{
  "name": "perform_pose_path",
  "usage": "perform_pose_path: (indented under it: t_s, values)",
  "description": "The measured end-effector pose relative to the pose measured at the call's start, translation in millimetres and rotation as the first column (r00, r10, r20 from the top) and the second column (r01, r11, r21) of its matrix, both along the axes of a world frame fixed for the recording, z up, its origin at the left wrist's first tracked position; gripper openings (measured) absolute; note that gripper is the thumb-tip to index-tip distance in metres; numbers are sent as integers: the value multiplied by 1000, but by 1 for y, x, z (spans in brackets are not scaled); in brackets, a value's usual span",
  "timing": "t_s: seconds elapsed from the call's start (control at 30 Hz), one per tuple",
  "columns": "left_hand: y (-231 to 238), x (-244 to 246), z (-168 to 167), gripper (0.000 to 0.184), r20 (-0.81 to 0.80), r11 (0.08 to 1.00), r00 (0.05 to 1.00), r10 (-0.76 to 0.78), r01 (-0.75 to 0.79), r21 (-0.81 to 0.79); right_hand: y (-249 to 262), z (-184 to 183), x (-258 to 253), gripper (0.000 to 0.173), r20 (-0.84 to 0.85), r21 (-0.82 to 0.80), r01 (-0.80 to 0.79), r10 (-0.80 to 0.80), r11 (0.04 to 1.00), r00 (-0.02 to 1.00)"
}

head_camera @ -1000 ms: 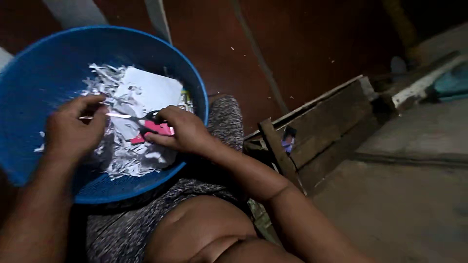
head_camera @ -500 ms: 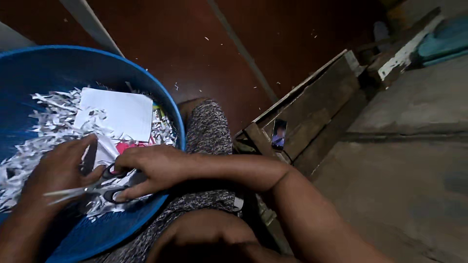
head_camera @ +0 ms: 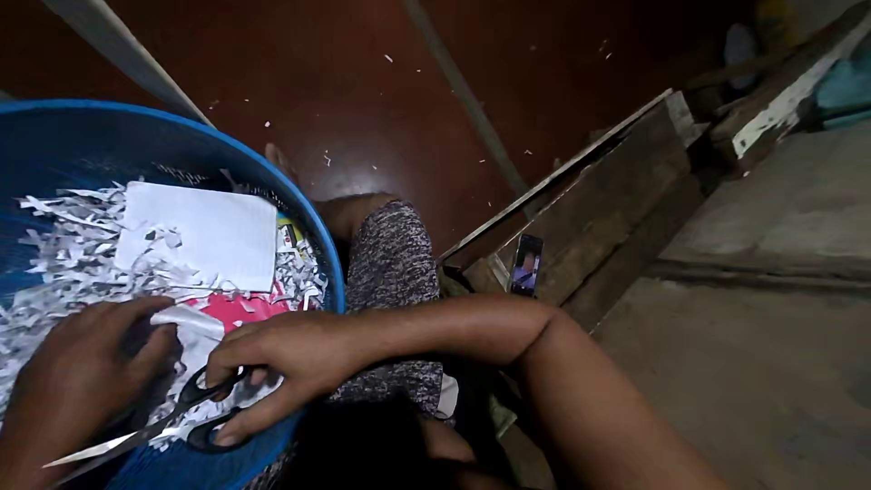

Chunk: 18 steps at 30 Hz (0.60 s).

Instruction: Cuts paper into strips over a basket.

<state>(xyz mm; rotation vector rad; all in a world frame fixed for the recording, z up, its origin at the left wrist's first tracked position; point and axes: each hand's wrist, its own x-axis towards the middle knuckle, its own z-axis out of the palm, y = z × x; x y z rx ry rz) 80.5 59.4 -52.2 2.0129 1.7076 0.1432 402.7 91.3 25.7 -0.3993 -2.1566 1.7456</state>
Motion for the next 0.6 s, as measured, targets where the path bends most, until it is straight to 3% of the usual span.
perform_pose_path:
  t_s: [0.13,0.27,0.4,0.6]
  values:
    - [3,11,35,39,142,983,973,185,-185,-13,2,1,4,38,-24,-31,38,-39,999,999]
    - [8,26,80,23,479,943,832,279,-331,25,7,-3,1,38,-137,-195,75,-103,978,985]
    - [18,43,106,12,799,881,489,350,-462,-103,18,1,0,39,-135,-407,23,-85,913,987]
    - [31,56,111,33,948,858,86,308,-454,-238,25,4,2,35,-1,-266,228,-236,937,972]
